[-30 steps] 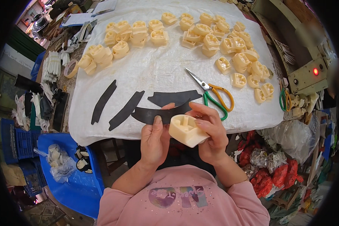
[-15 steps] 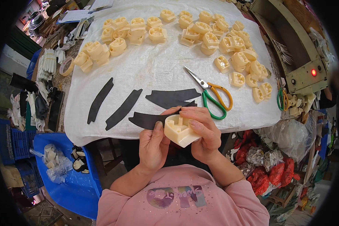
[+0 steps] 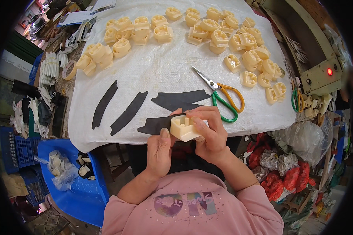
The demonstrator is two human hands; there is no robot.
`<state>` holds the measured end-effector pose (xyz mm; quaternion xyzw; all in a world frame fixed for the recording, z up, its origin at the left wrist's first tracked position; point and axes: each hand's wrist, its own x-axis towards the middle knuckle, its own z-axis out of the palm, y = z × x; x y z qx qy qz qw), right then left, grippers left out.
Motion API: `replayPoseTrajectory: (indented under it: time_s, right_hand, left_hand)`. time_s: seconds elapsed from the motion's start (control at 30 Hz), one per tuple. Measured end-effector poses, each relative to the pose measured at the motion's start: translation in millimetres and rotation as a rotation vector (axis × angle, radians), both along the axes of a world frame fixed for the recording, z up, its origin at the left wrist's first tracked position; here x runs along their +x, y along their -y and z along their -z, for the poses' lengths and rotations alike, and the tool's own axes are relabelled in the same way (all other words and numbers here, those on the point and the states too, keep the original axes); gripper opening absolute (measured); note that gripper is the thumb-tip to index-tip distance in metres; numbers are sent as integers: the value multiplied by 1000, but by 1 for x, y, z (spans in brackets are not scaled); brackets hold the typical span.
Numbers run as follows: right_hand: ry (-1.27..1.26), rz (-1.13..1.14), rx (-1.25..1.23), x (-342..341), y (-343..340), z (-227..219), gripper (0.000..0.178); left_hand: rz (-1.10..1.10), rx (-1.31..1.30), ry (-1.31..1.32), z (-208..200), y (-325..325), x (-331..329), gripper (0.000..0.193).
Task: Assembling and trimming plastic shoe components with adhesive strips.
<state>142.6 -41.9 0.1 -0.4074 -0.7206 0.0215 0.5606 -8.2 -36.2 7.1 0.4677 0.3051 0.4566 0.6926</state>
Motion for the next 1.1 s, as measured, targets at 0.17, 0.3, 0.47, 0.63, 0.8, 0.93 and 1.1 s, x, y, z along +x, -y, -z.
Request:
replayPoseTrajectory:
  time_s: [0.17, 0.3, 0.47, 0.63, 0.8, 0.93, 1.1]
  right_hand:
    - [-21, 3, -5, 8, 2, -9, 52]
    - [307, 114, -149, 7, 11, -28, 46]
    - [464, 205, -335, 5, 15, -37, 40]
    - [517, 218, -368, 9, 15, -34, 37]
    - [490, 211, -290, 11, 15, -28, 32]
    - [478, 219, -298, 11, 15, -24, 34]
    - [377, 161, -294, 21, 7, -8, 38]
  left_hand:
    - [-132, 122, -154, -8, -15, -16, 40]
    - [-202, 159, -304, -13, -14, -15, 30]
    - [-155, 115, -403, -4, -10, -8, 30]
    - [-104, 127, -412, 0, -10, -3, 31]
    - [-71, 128, -414, -2, -7, 0, 32]
    - [-104, 379, -655, -9, -2, 8, 34]
    - [-134, 394, -488, -2, -5, -1, 32]
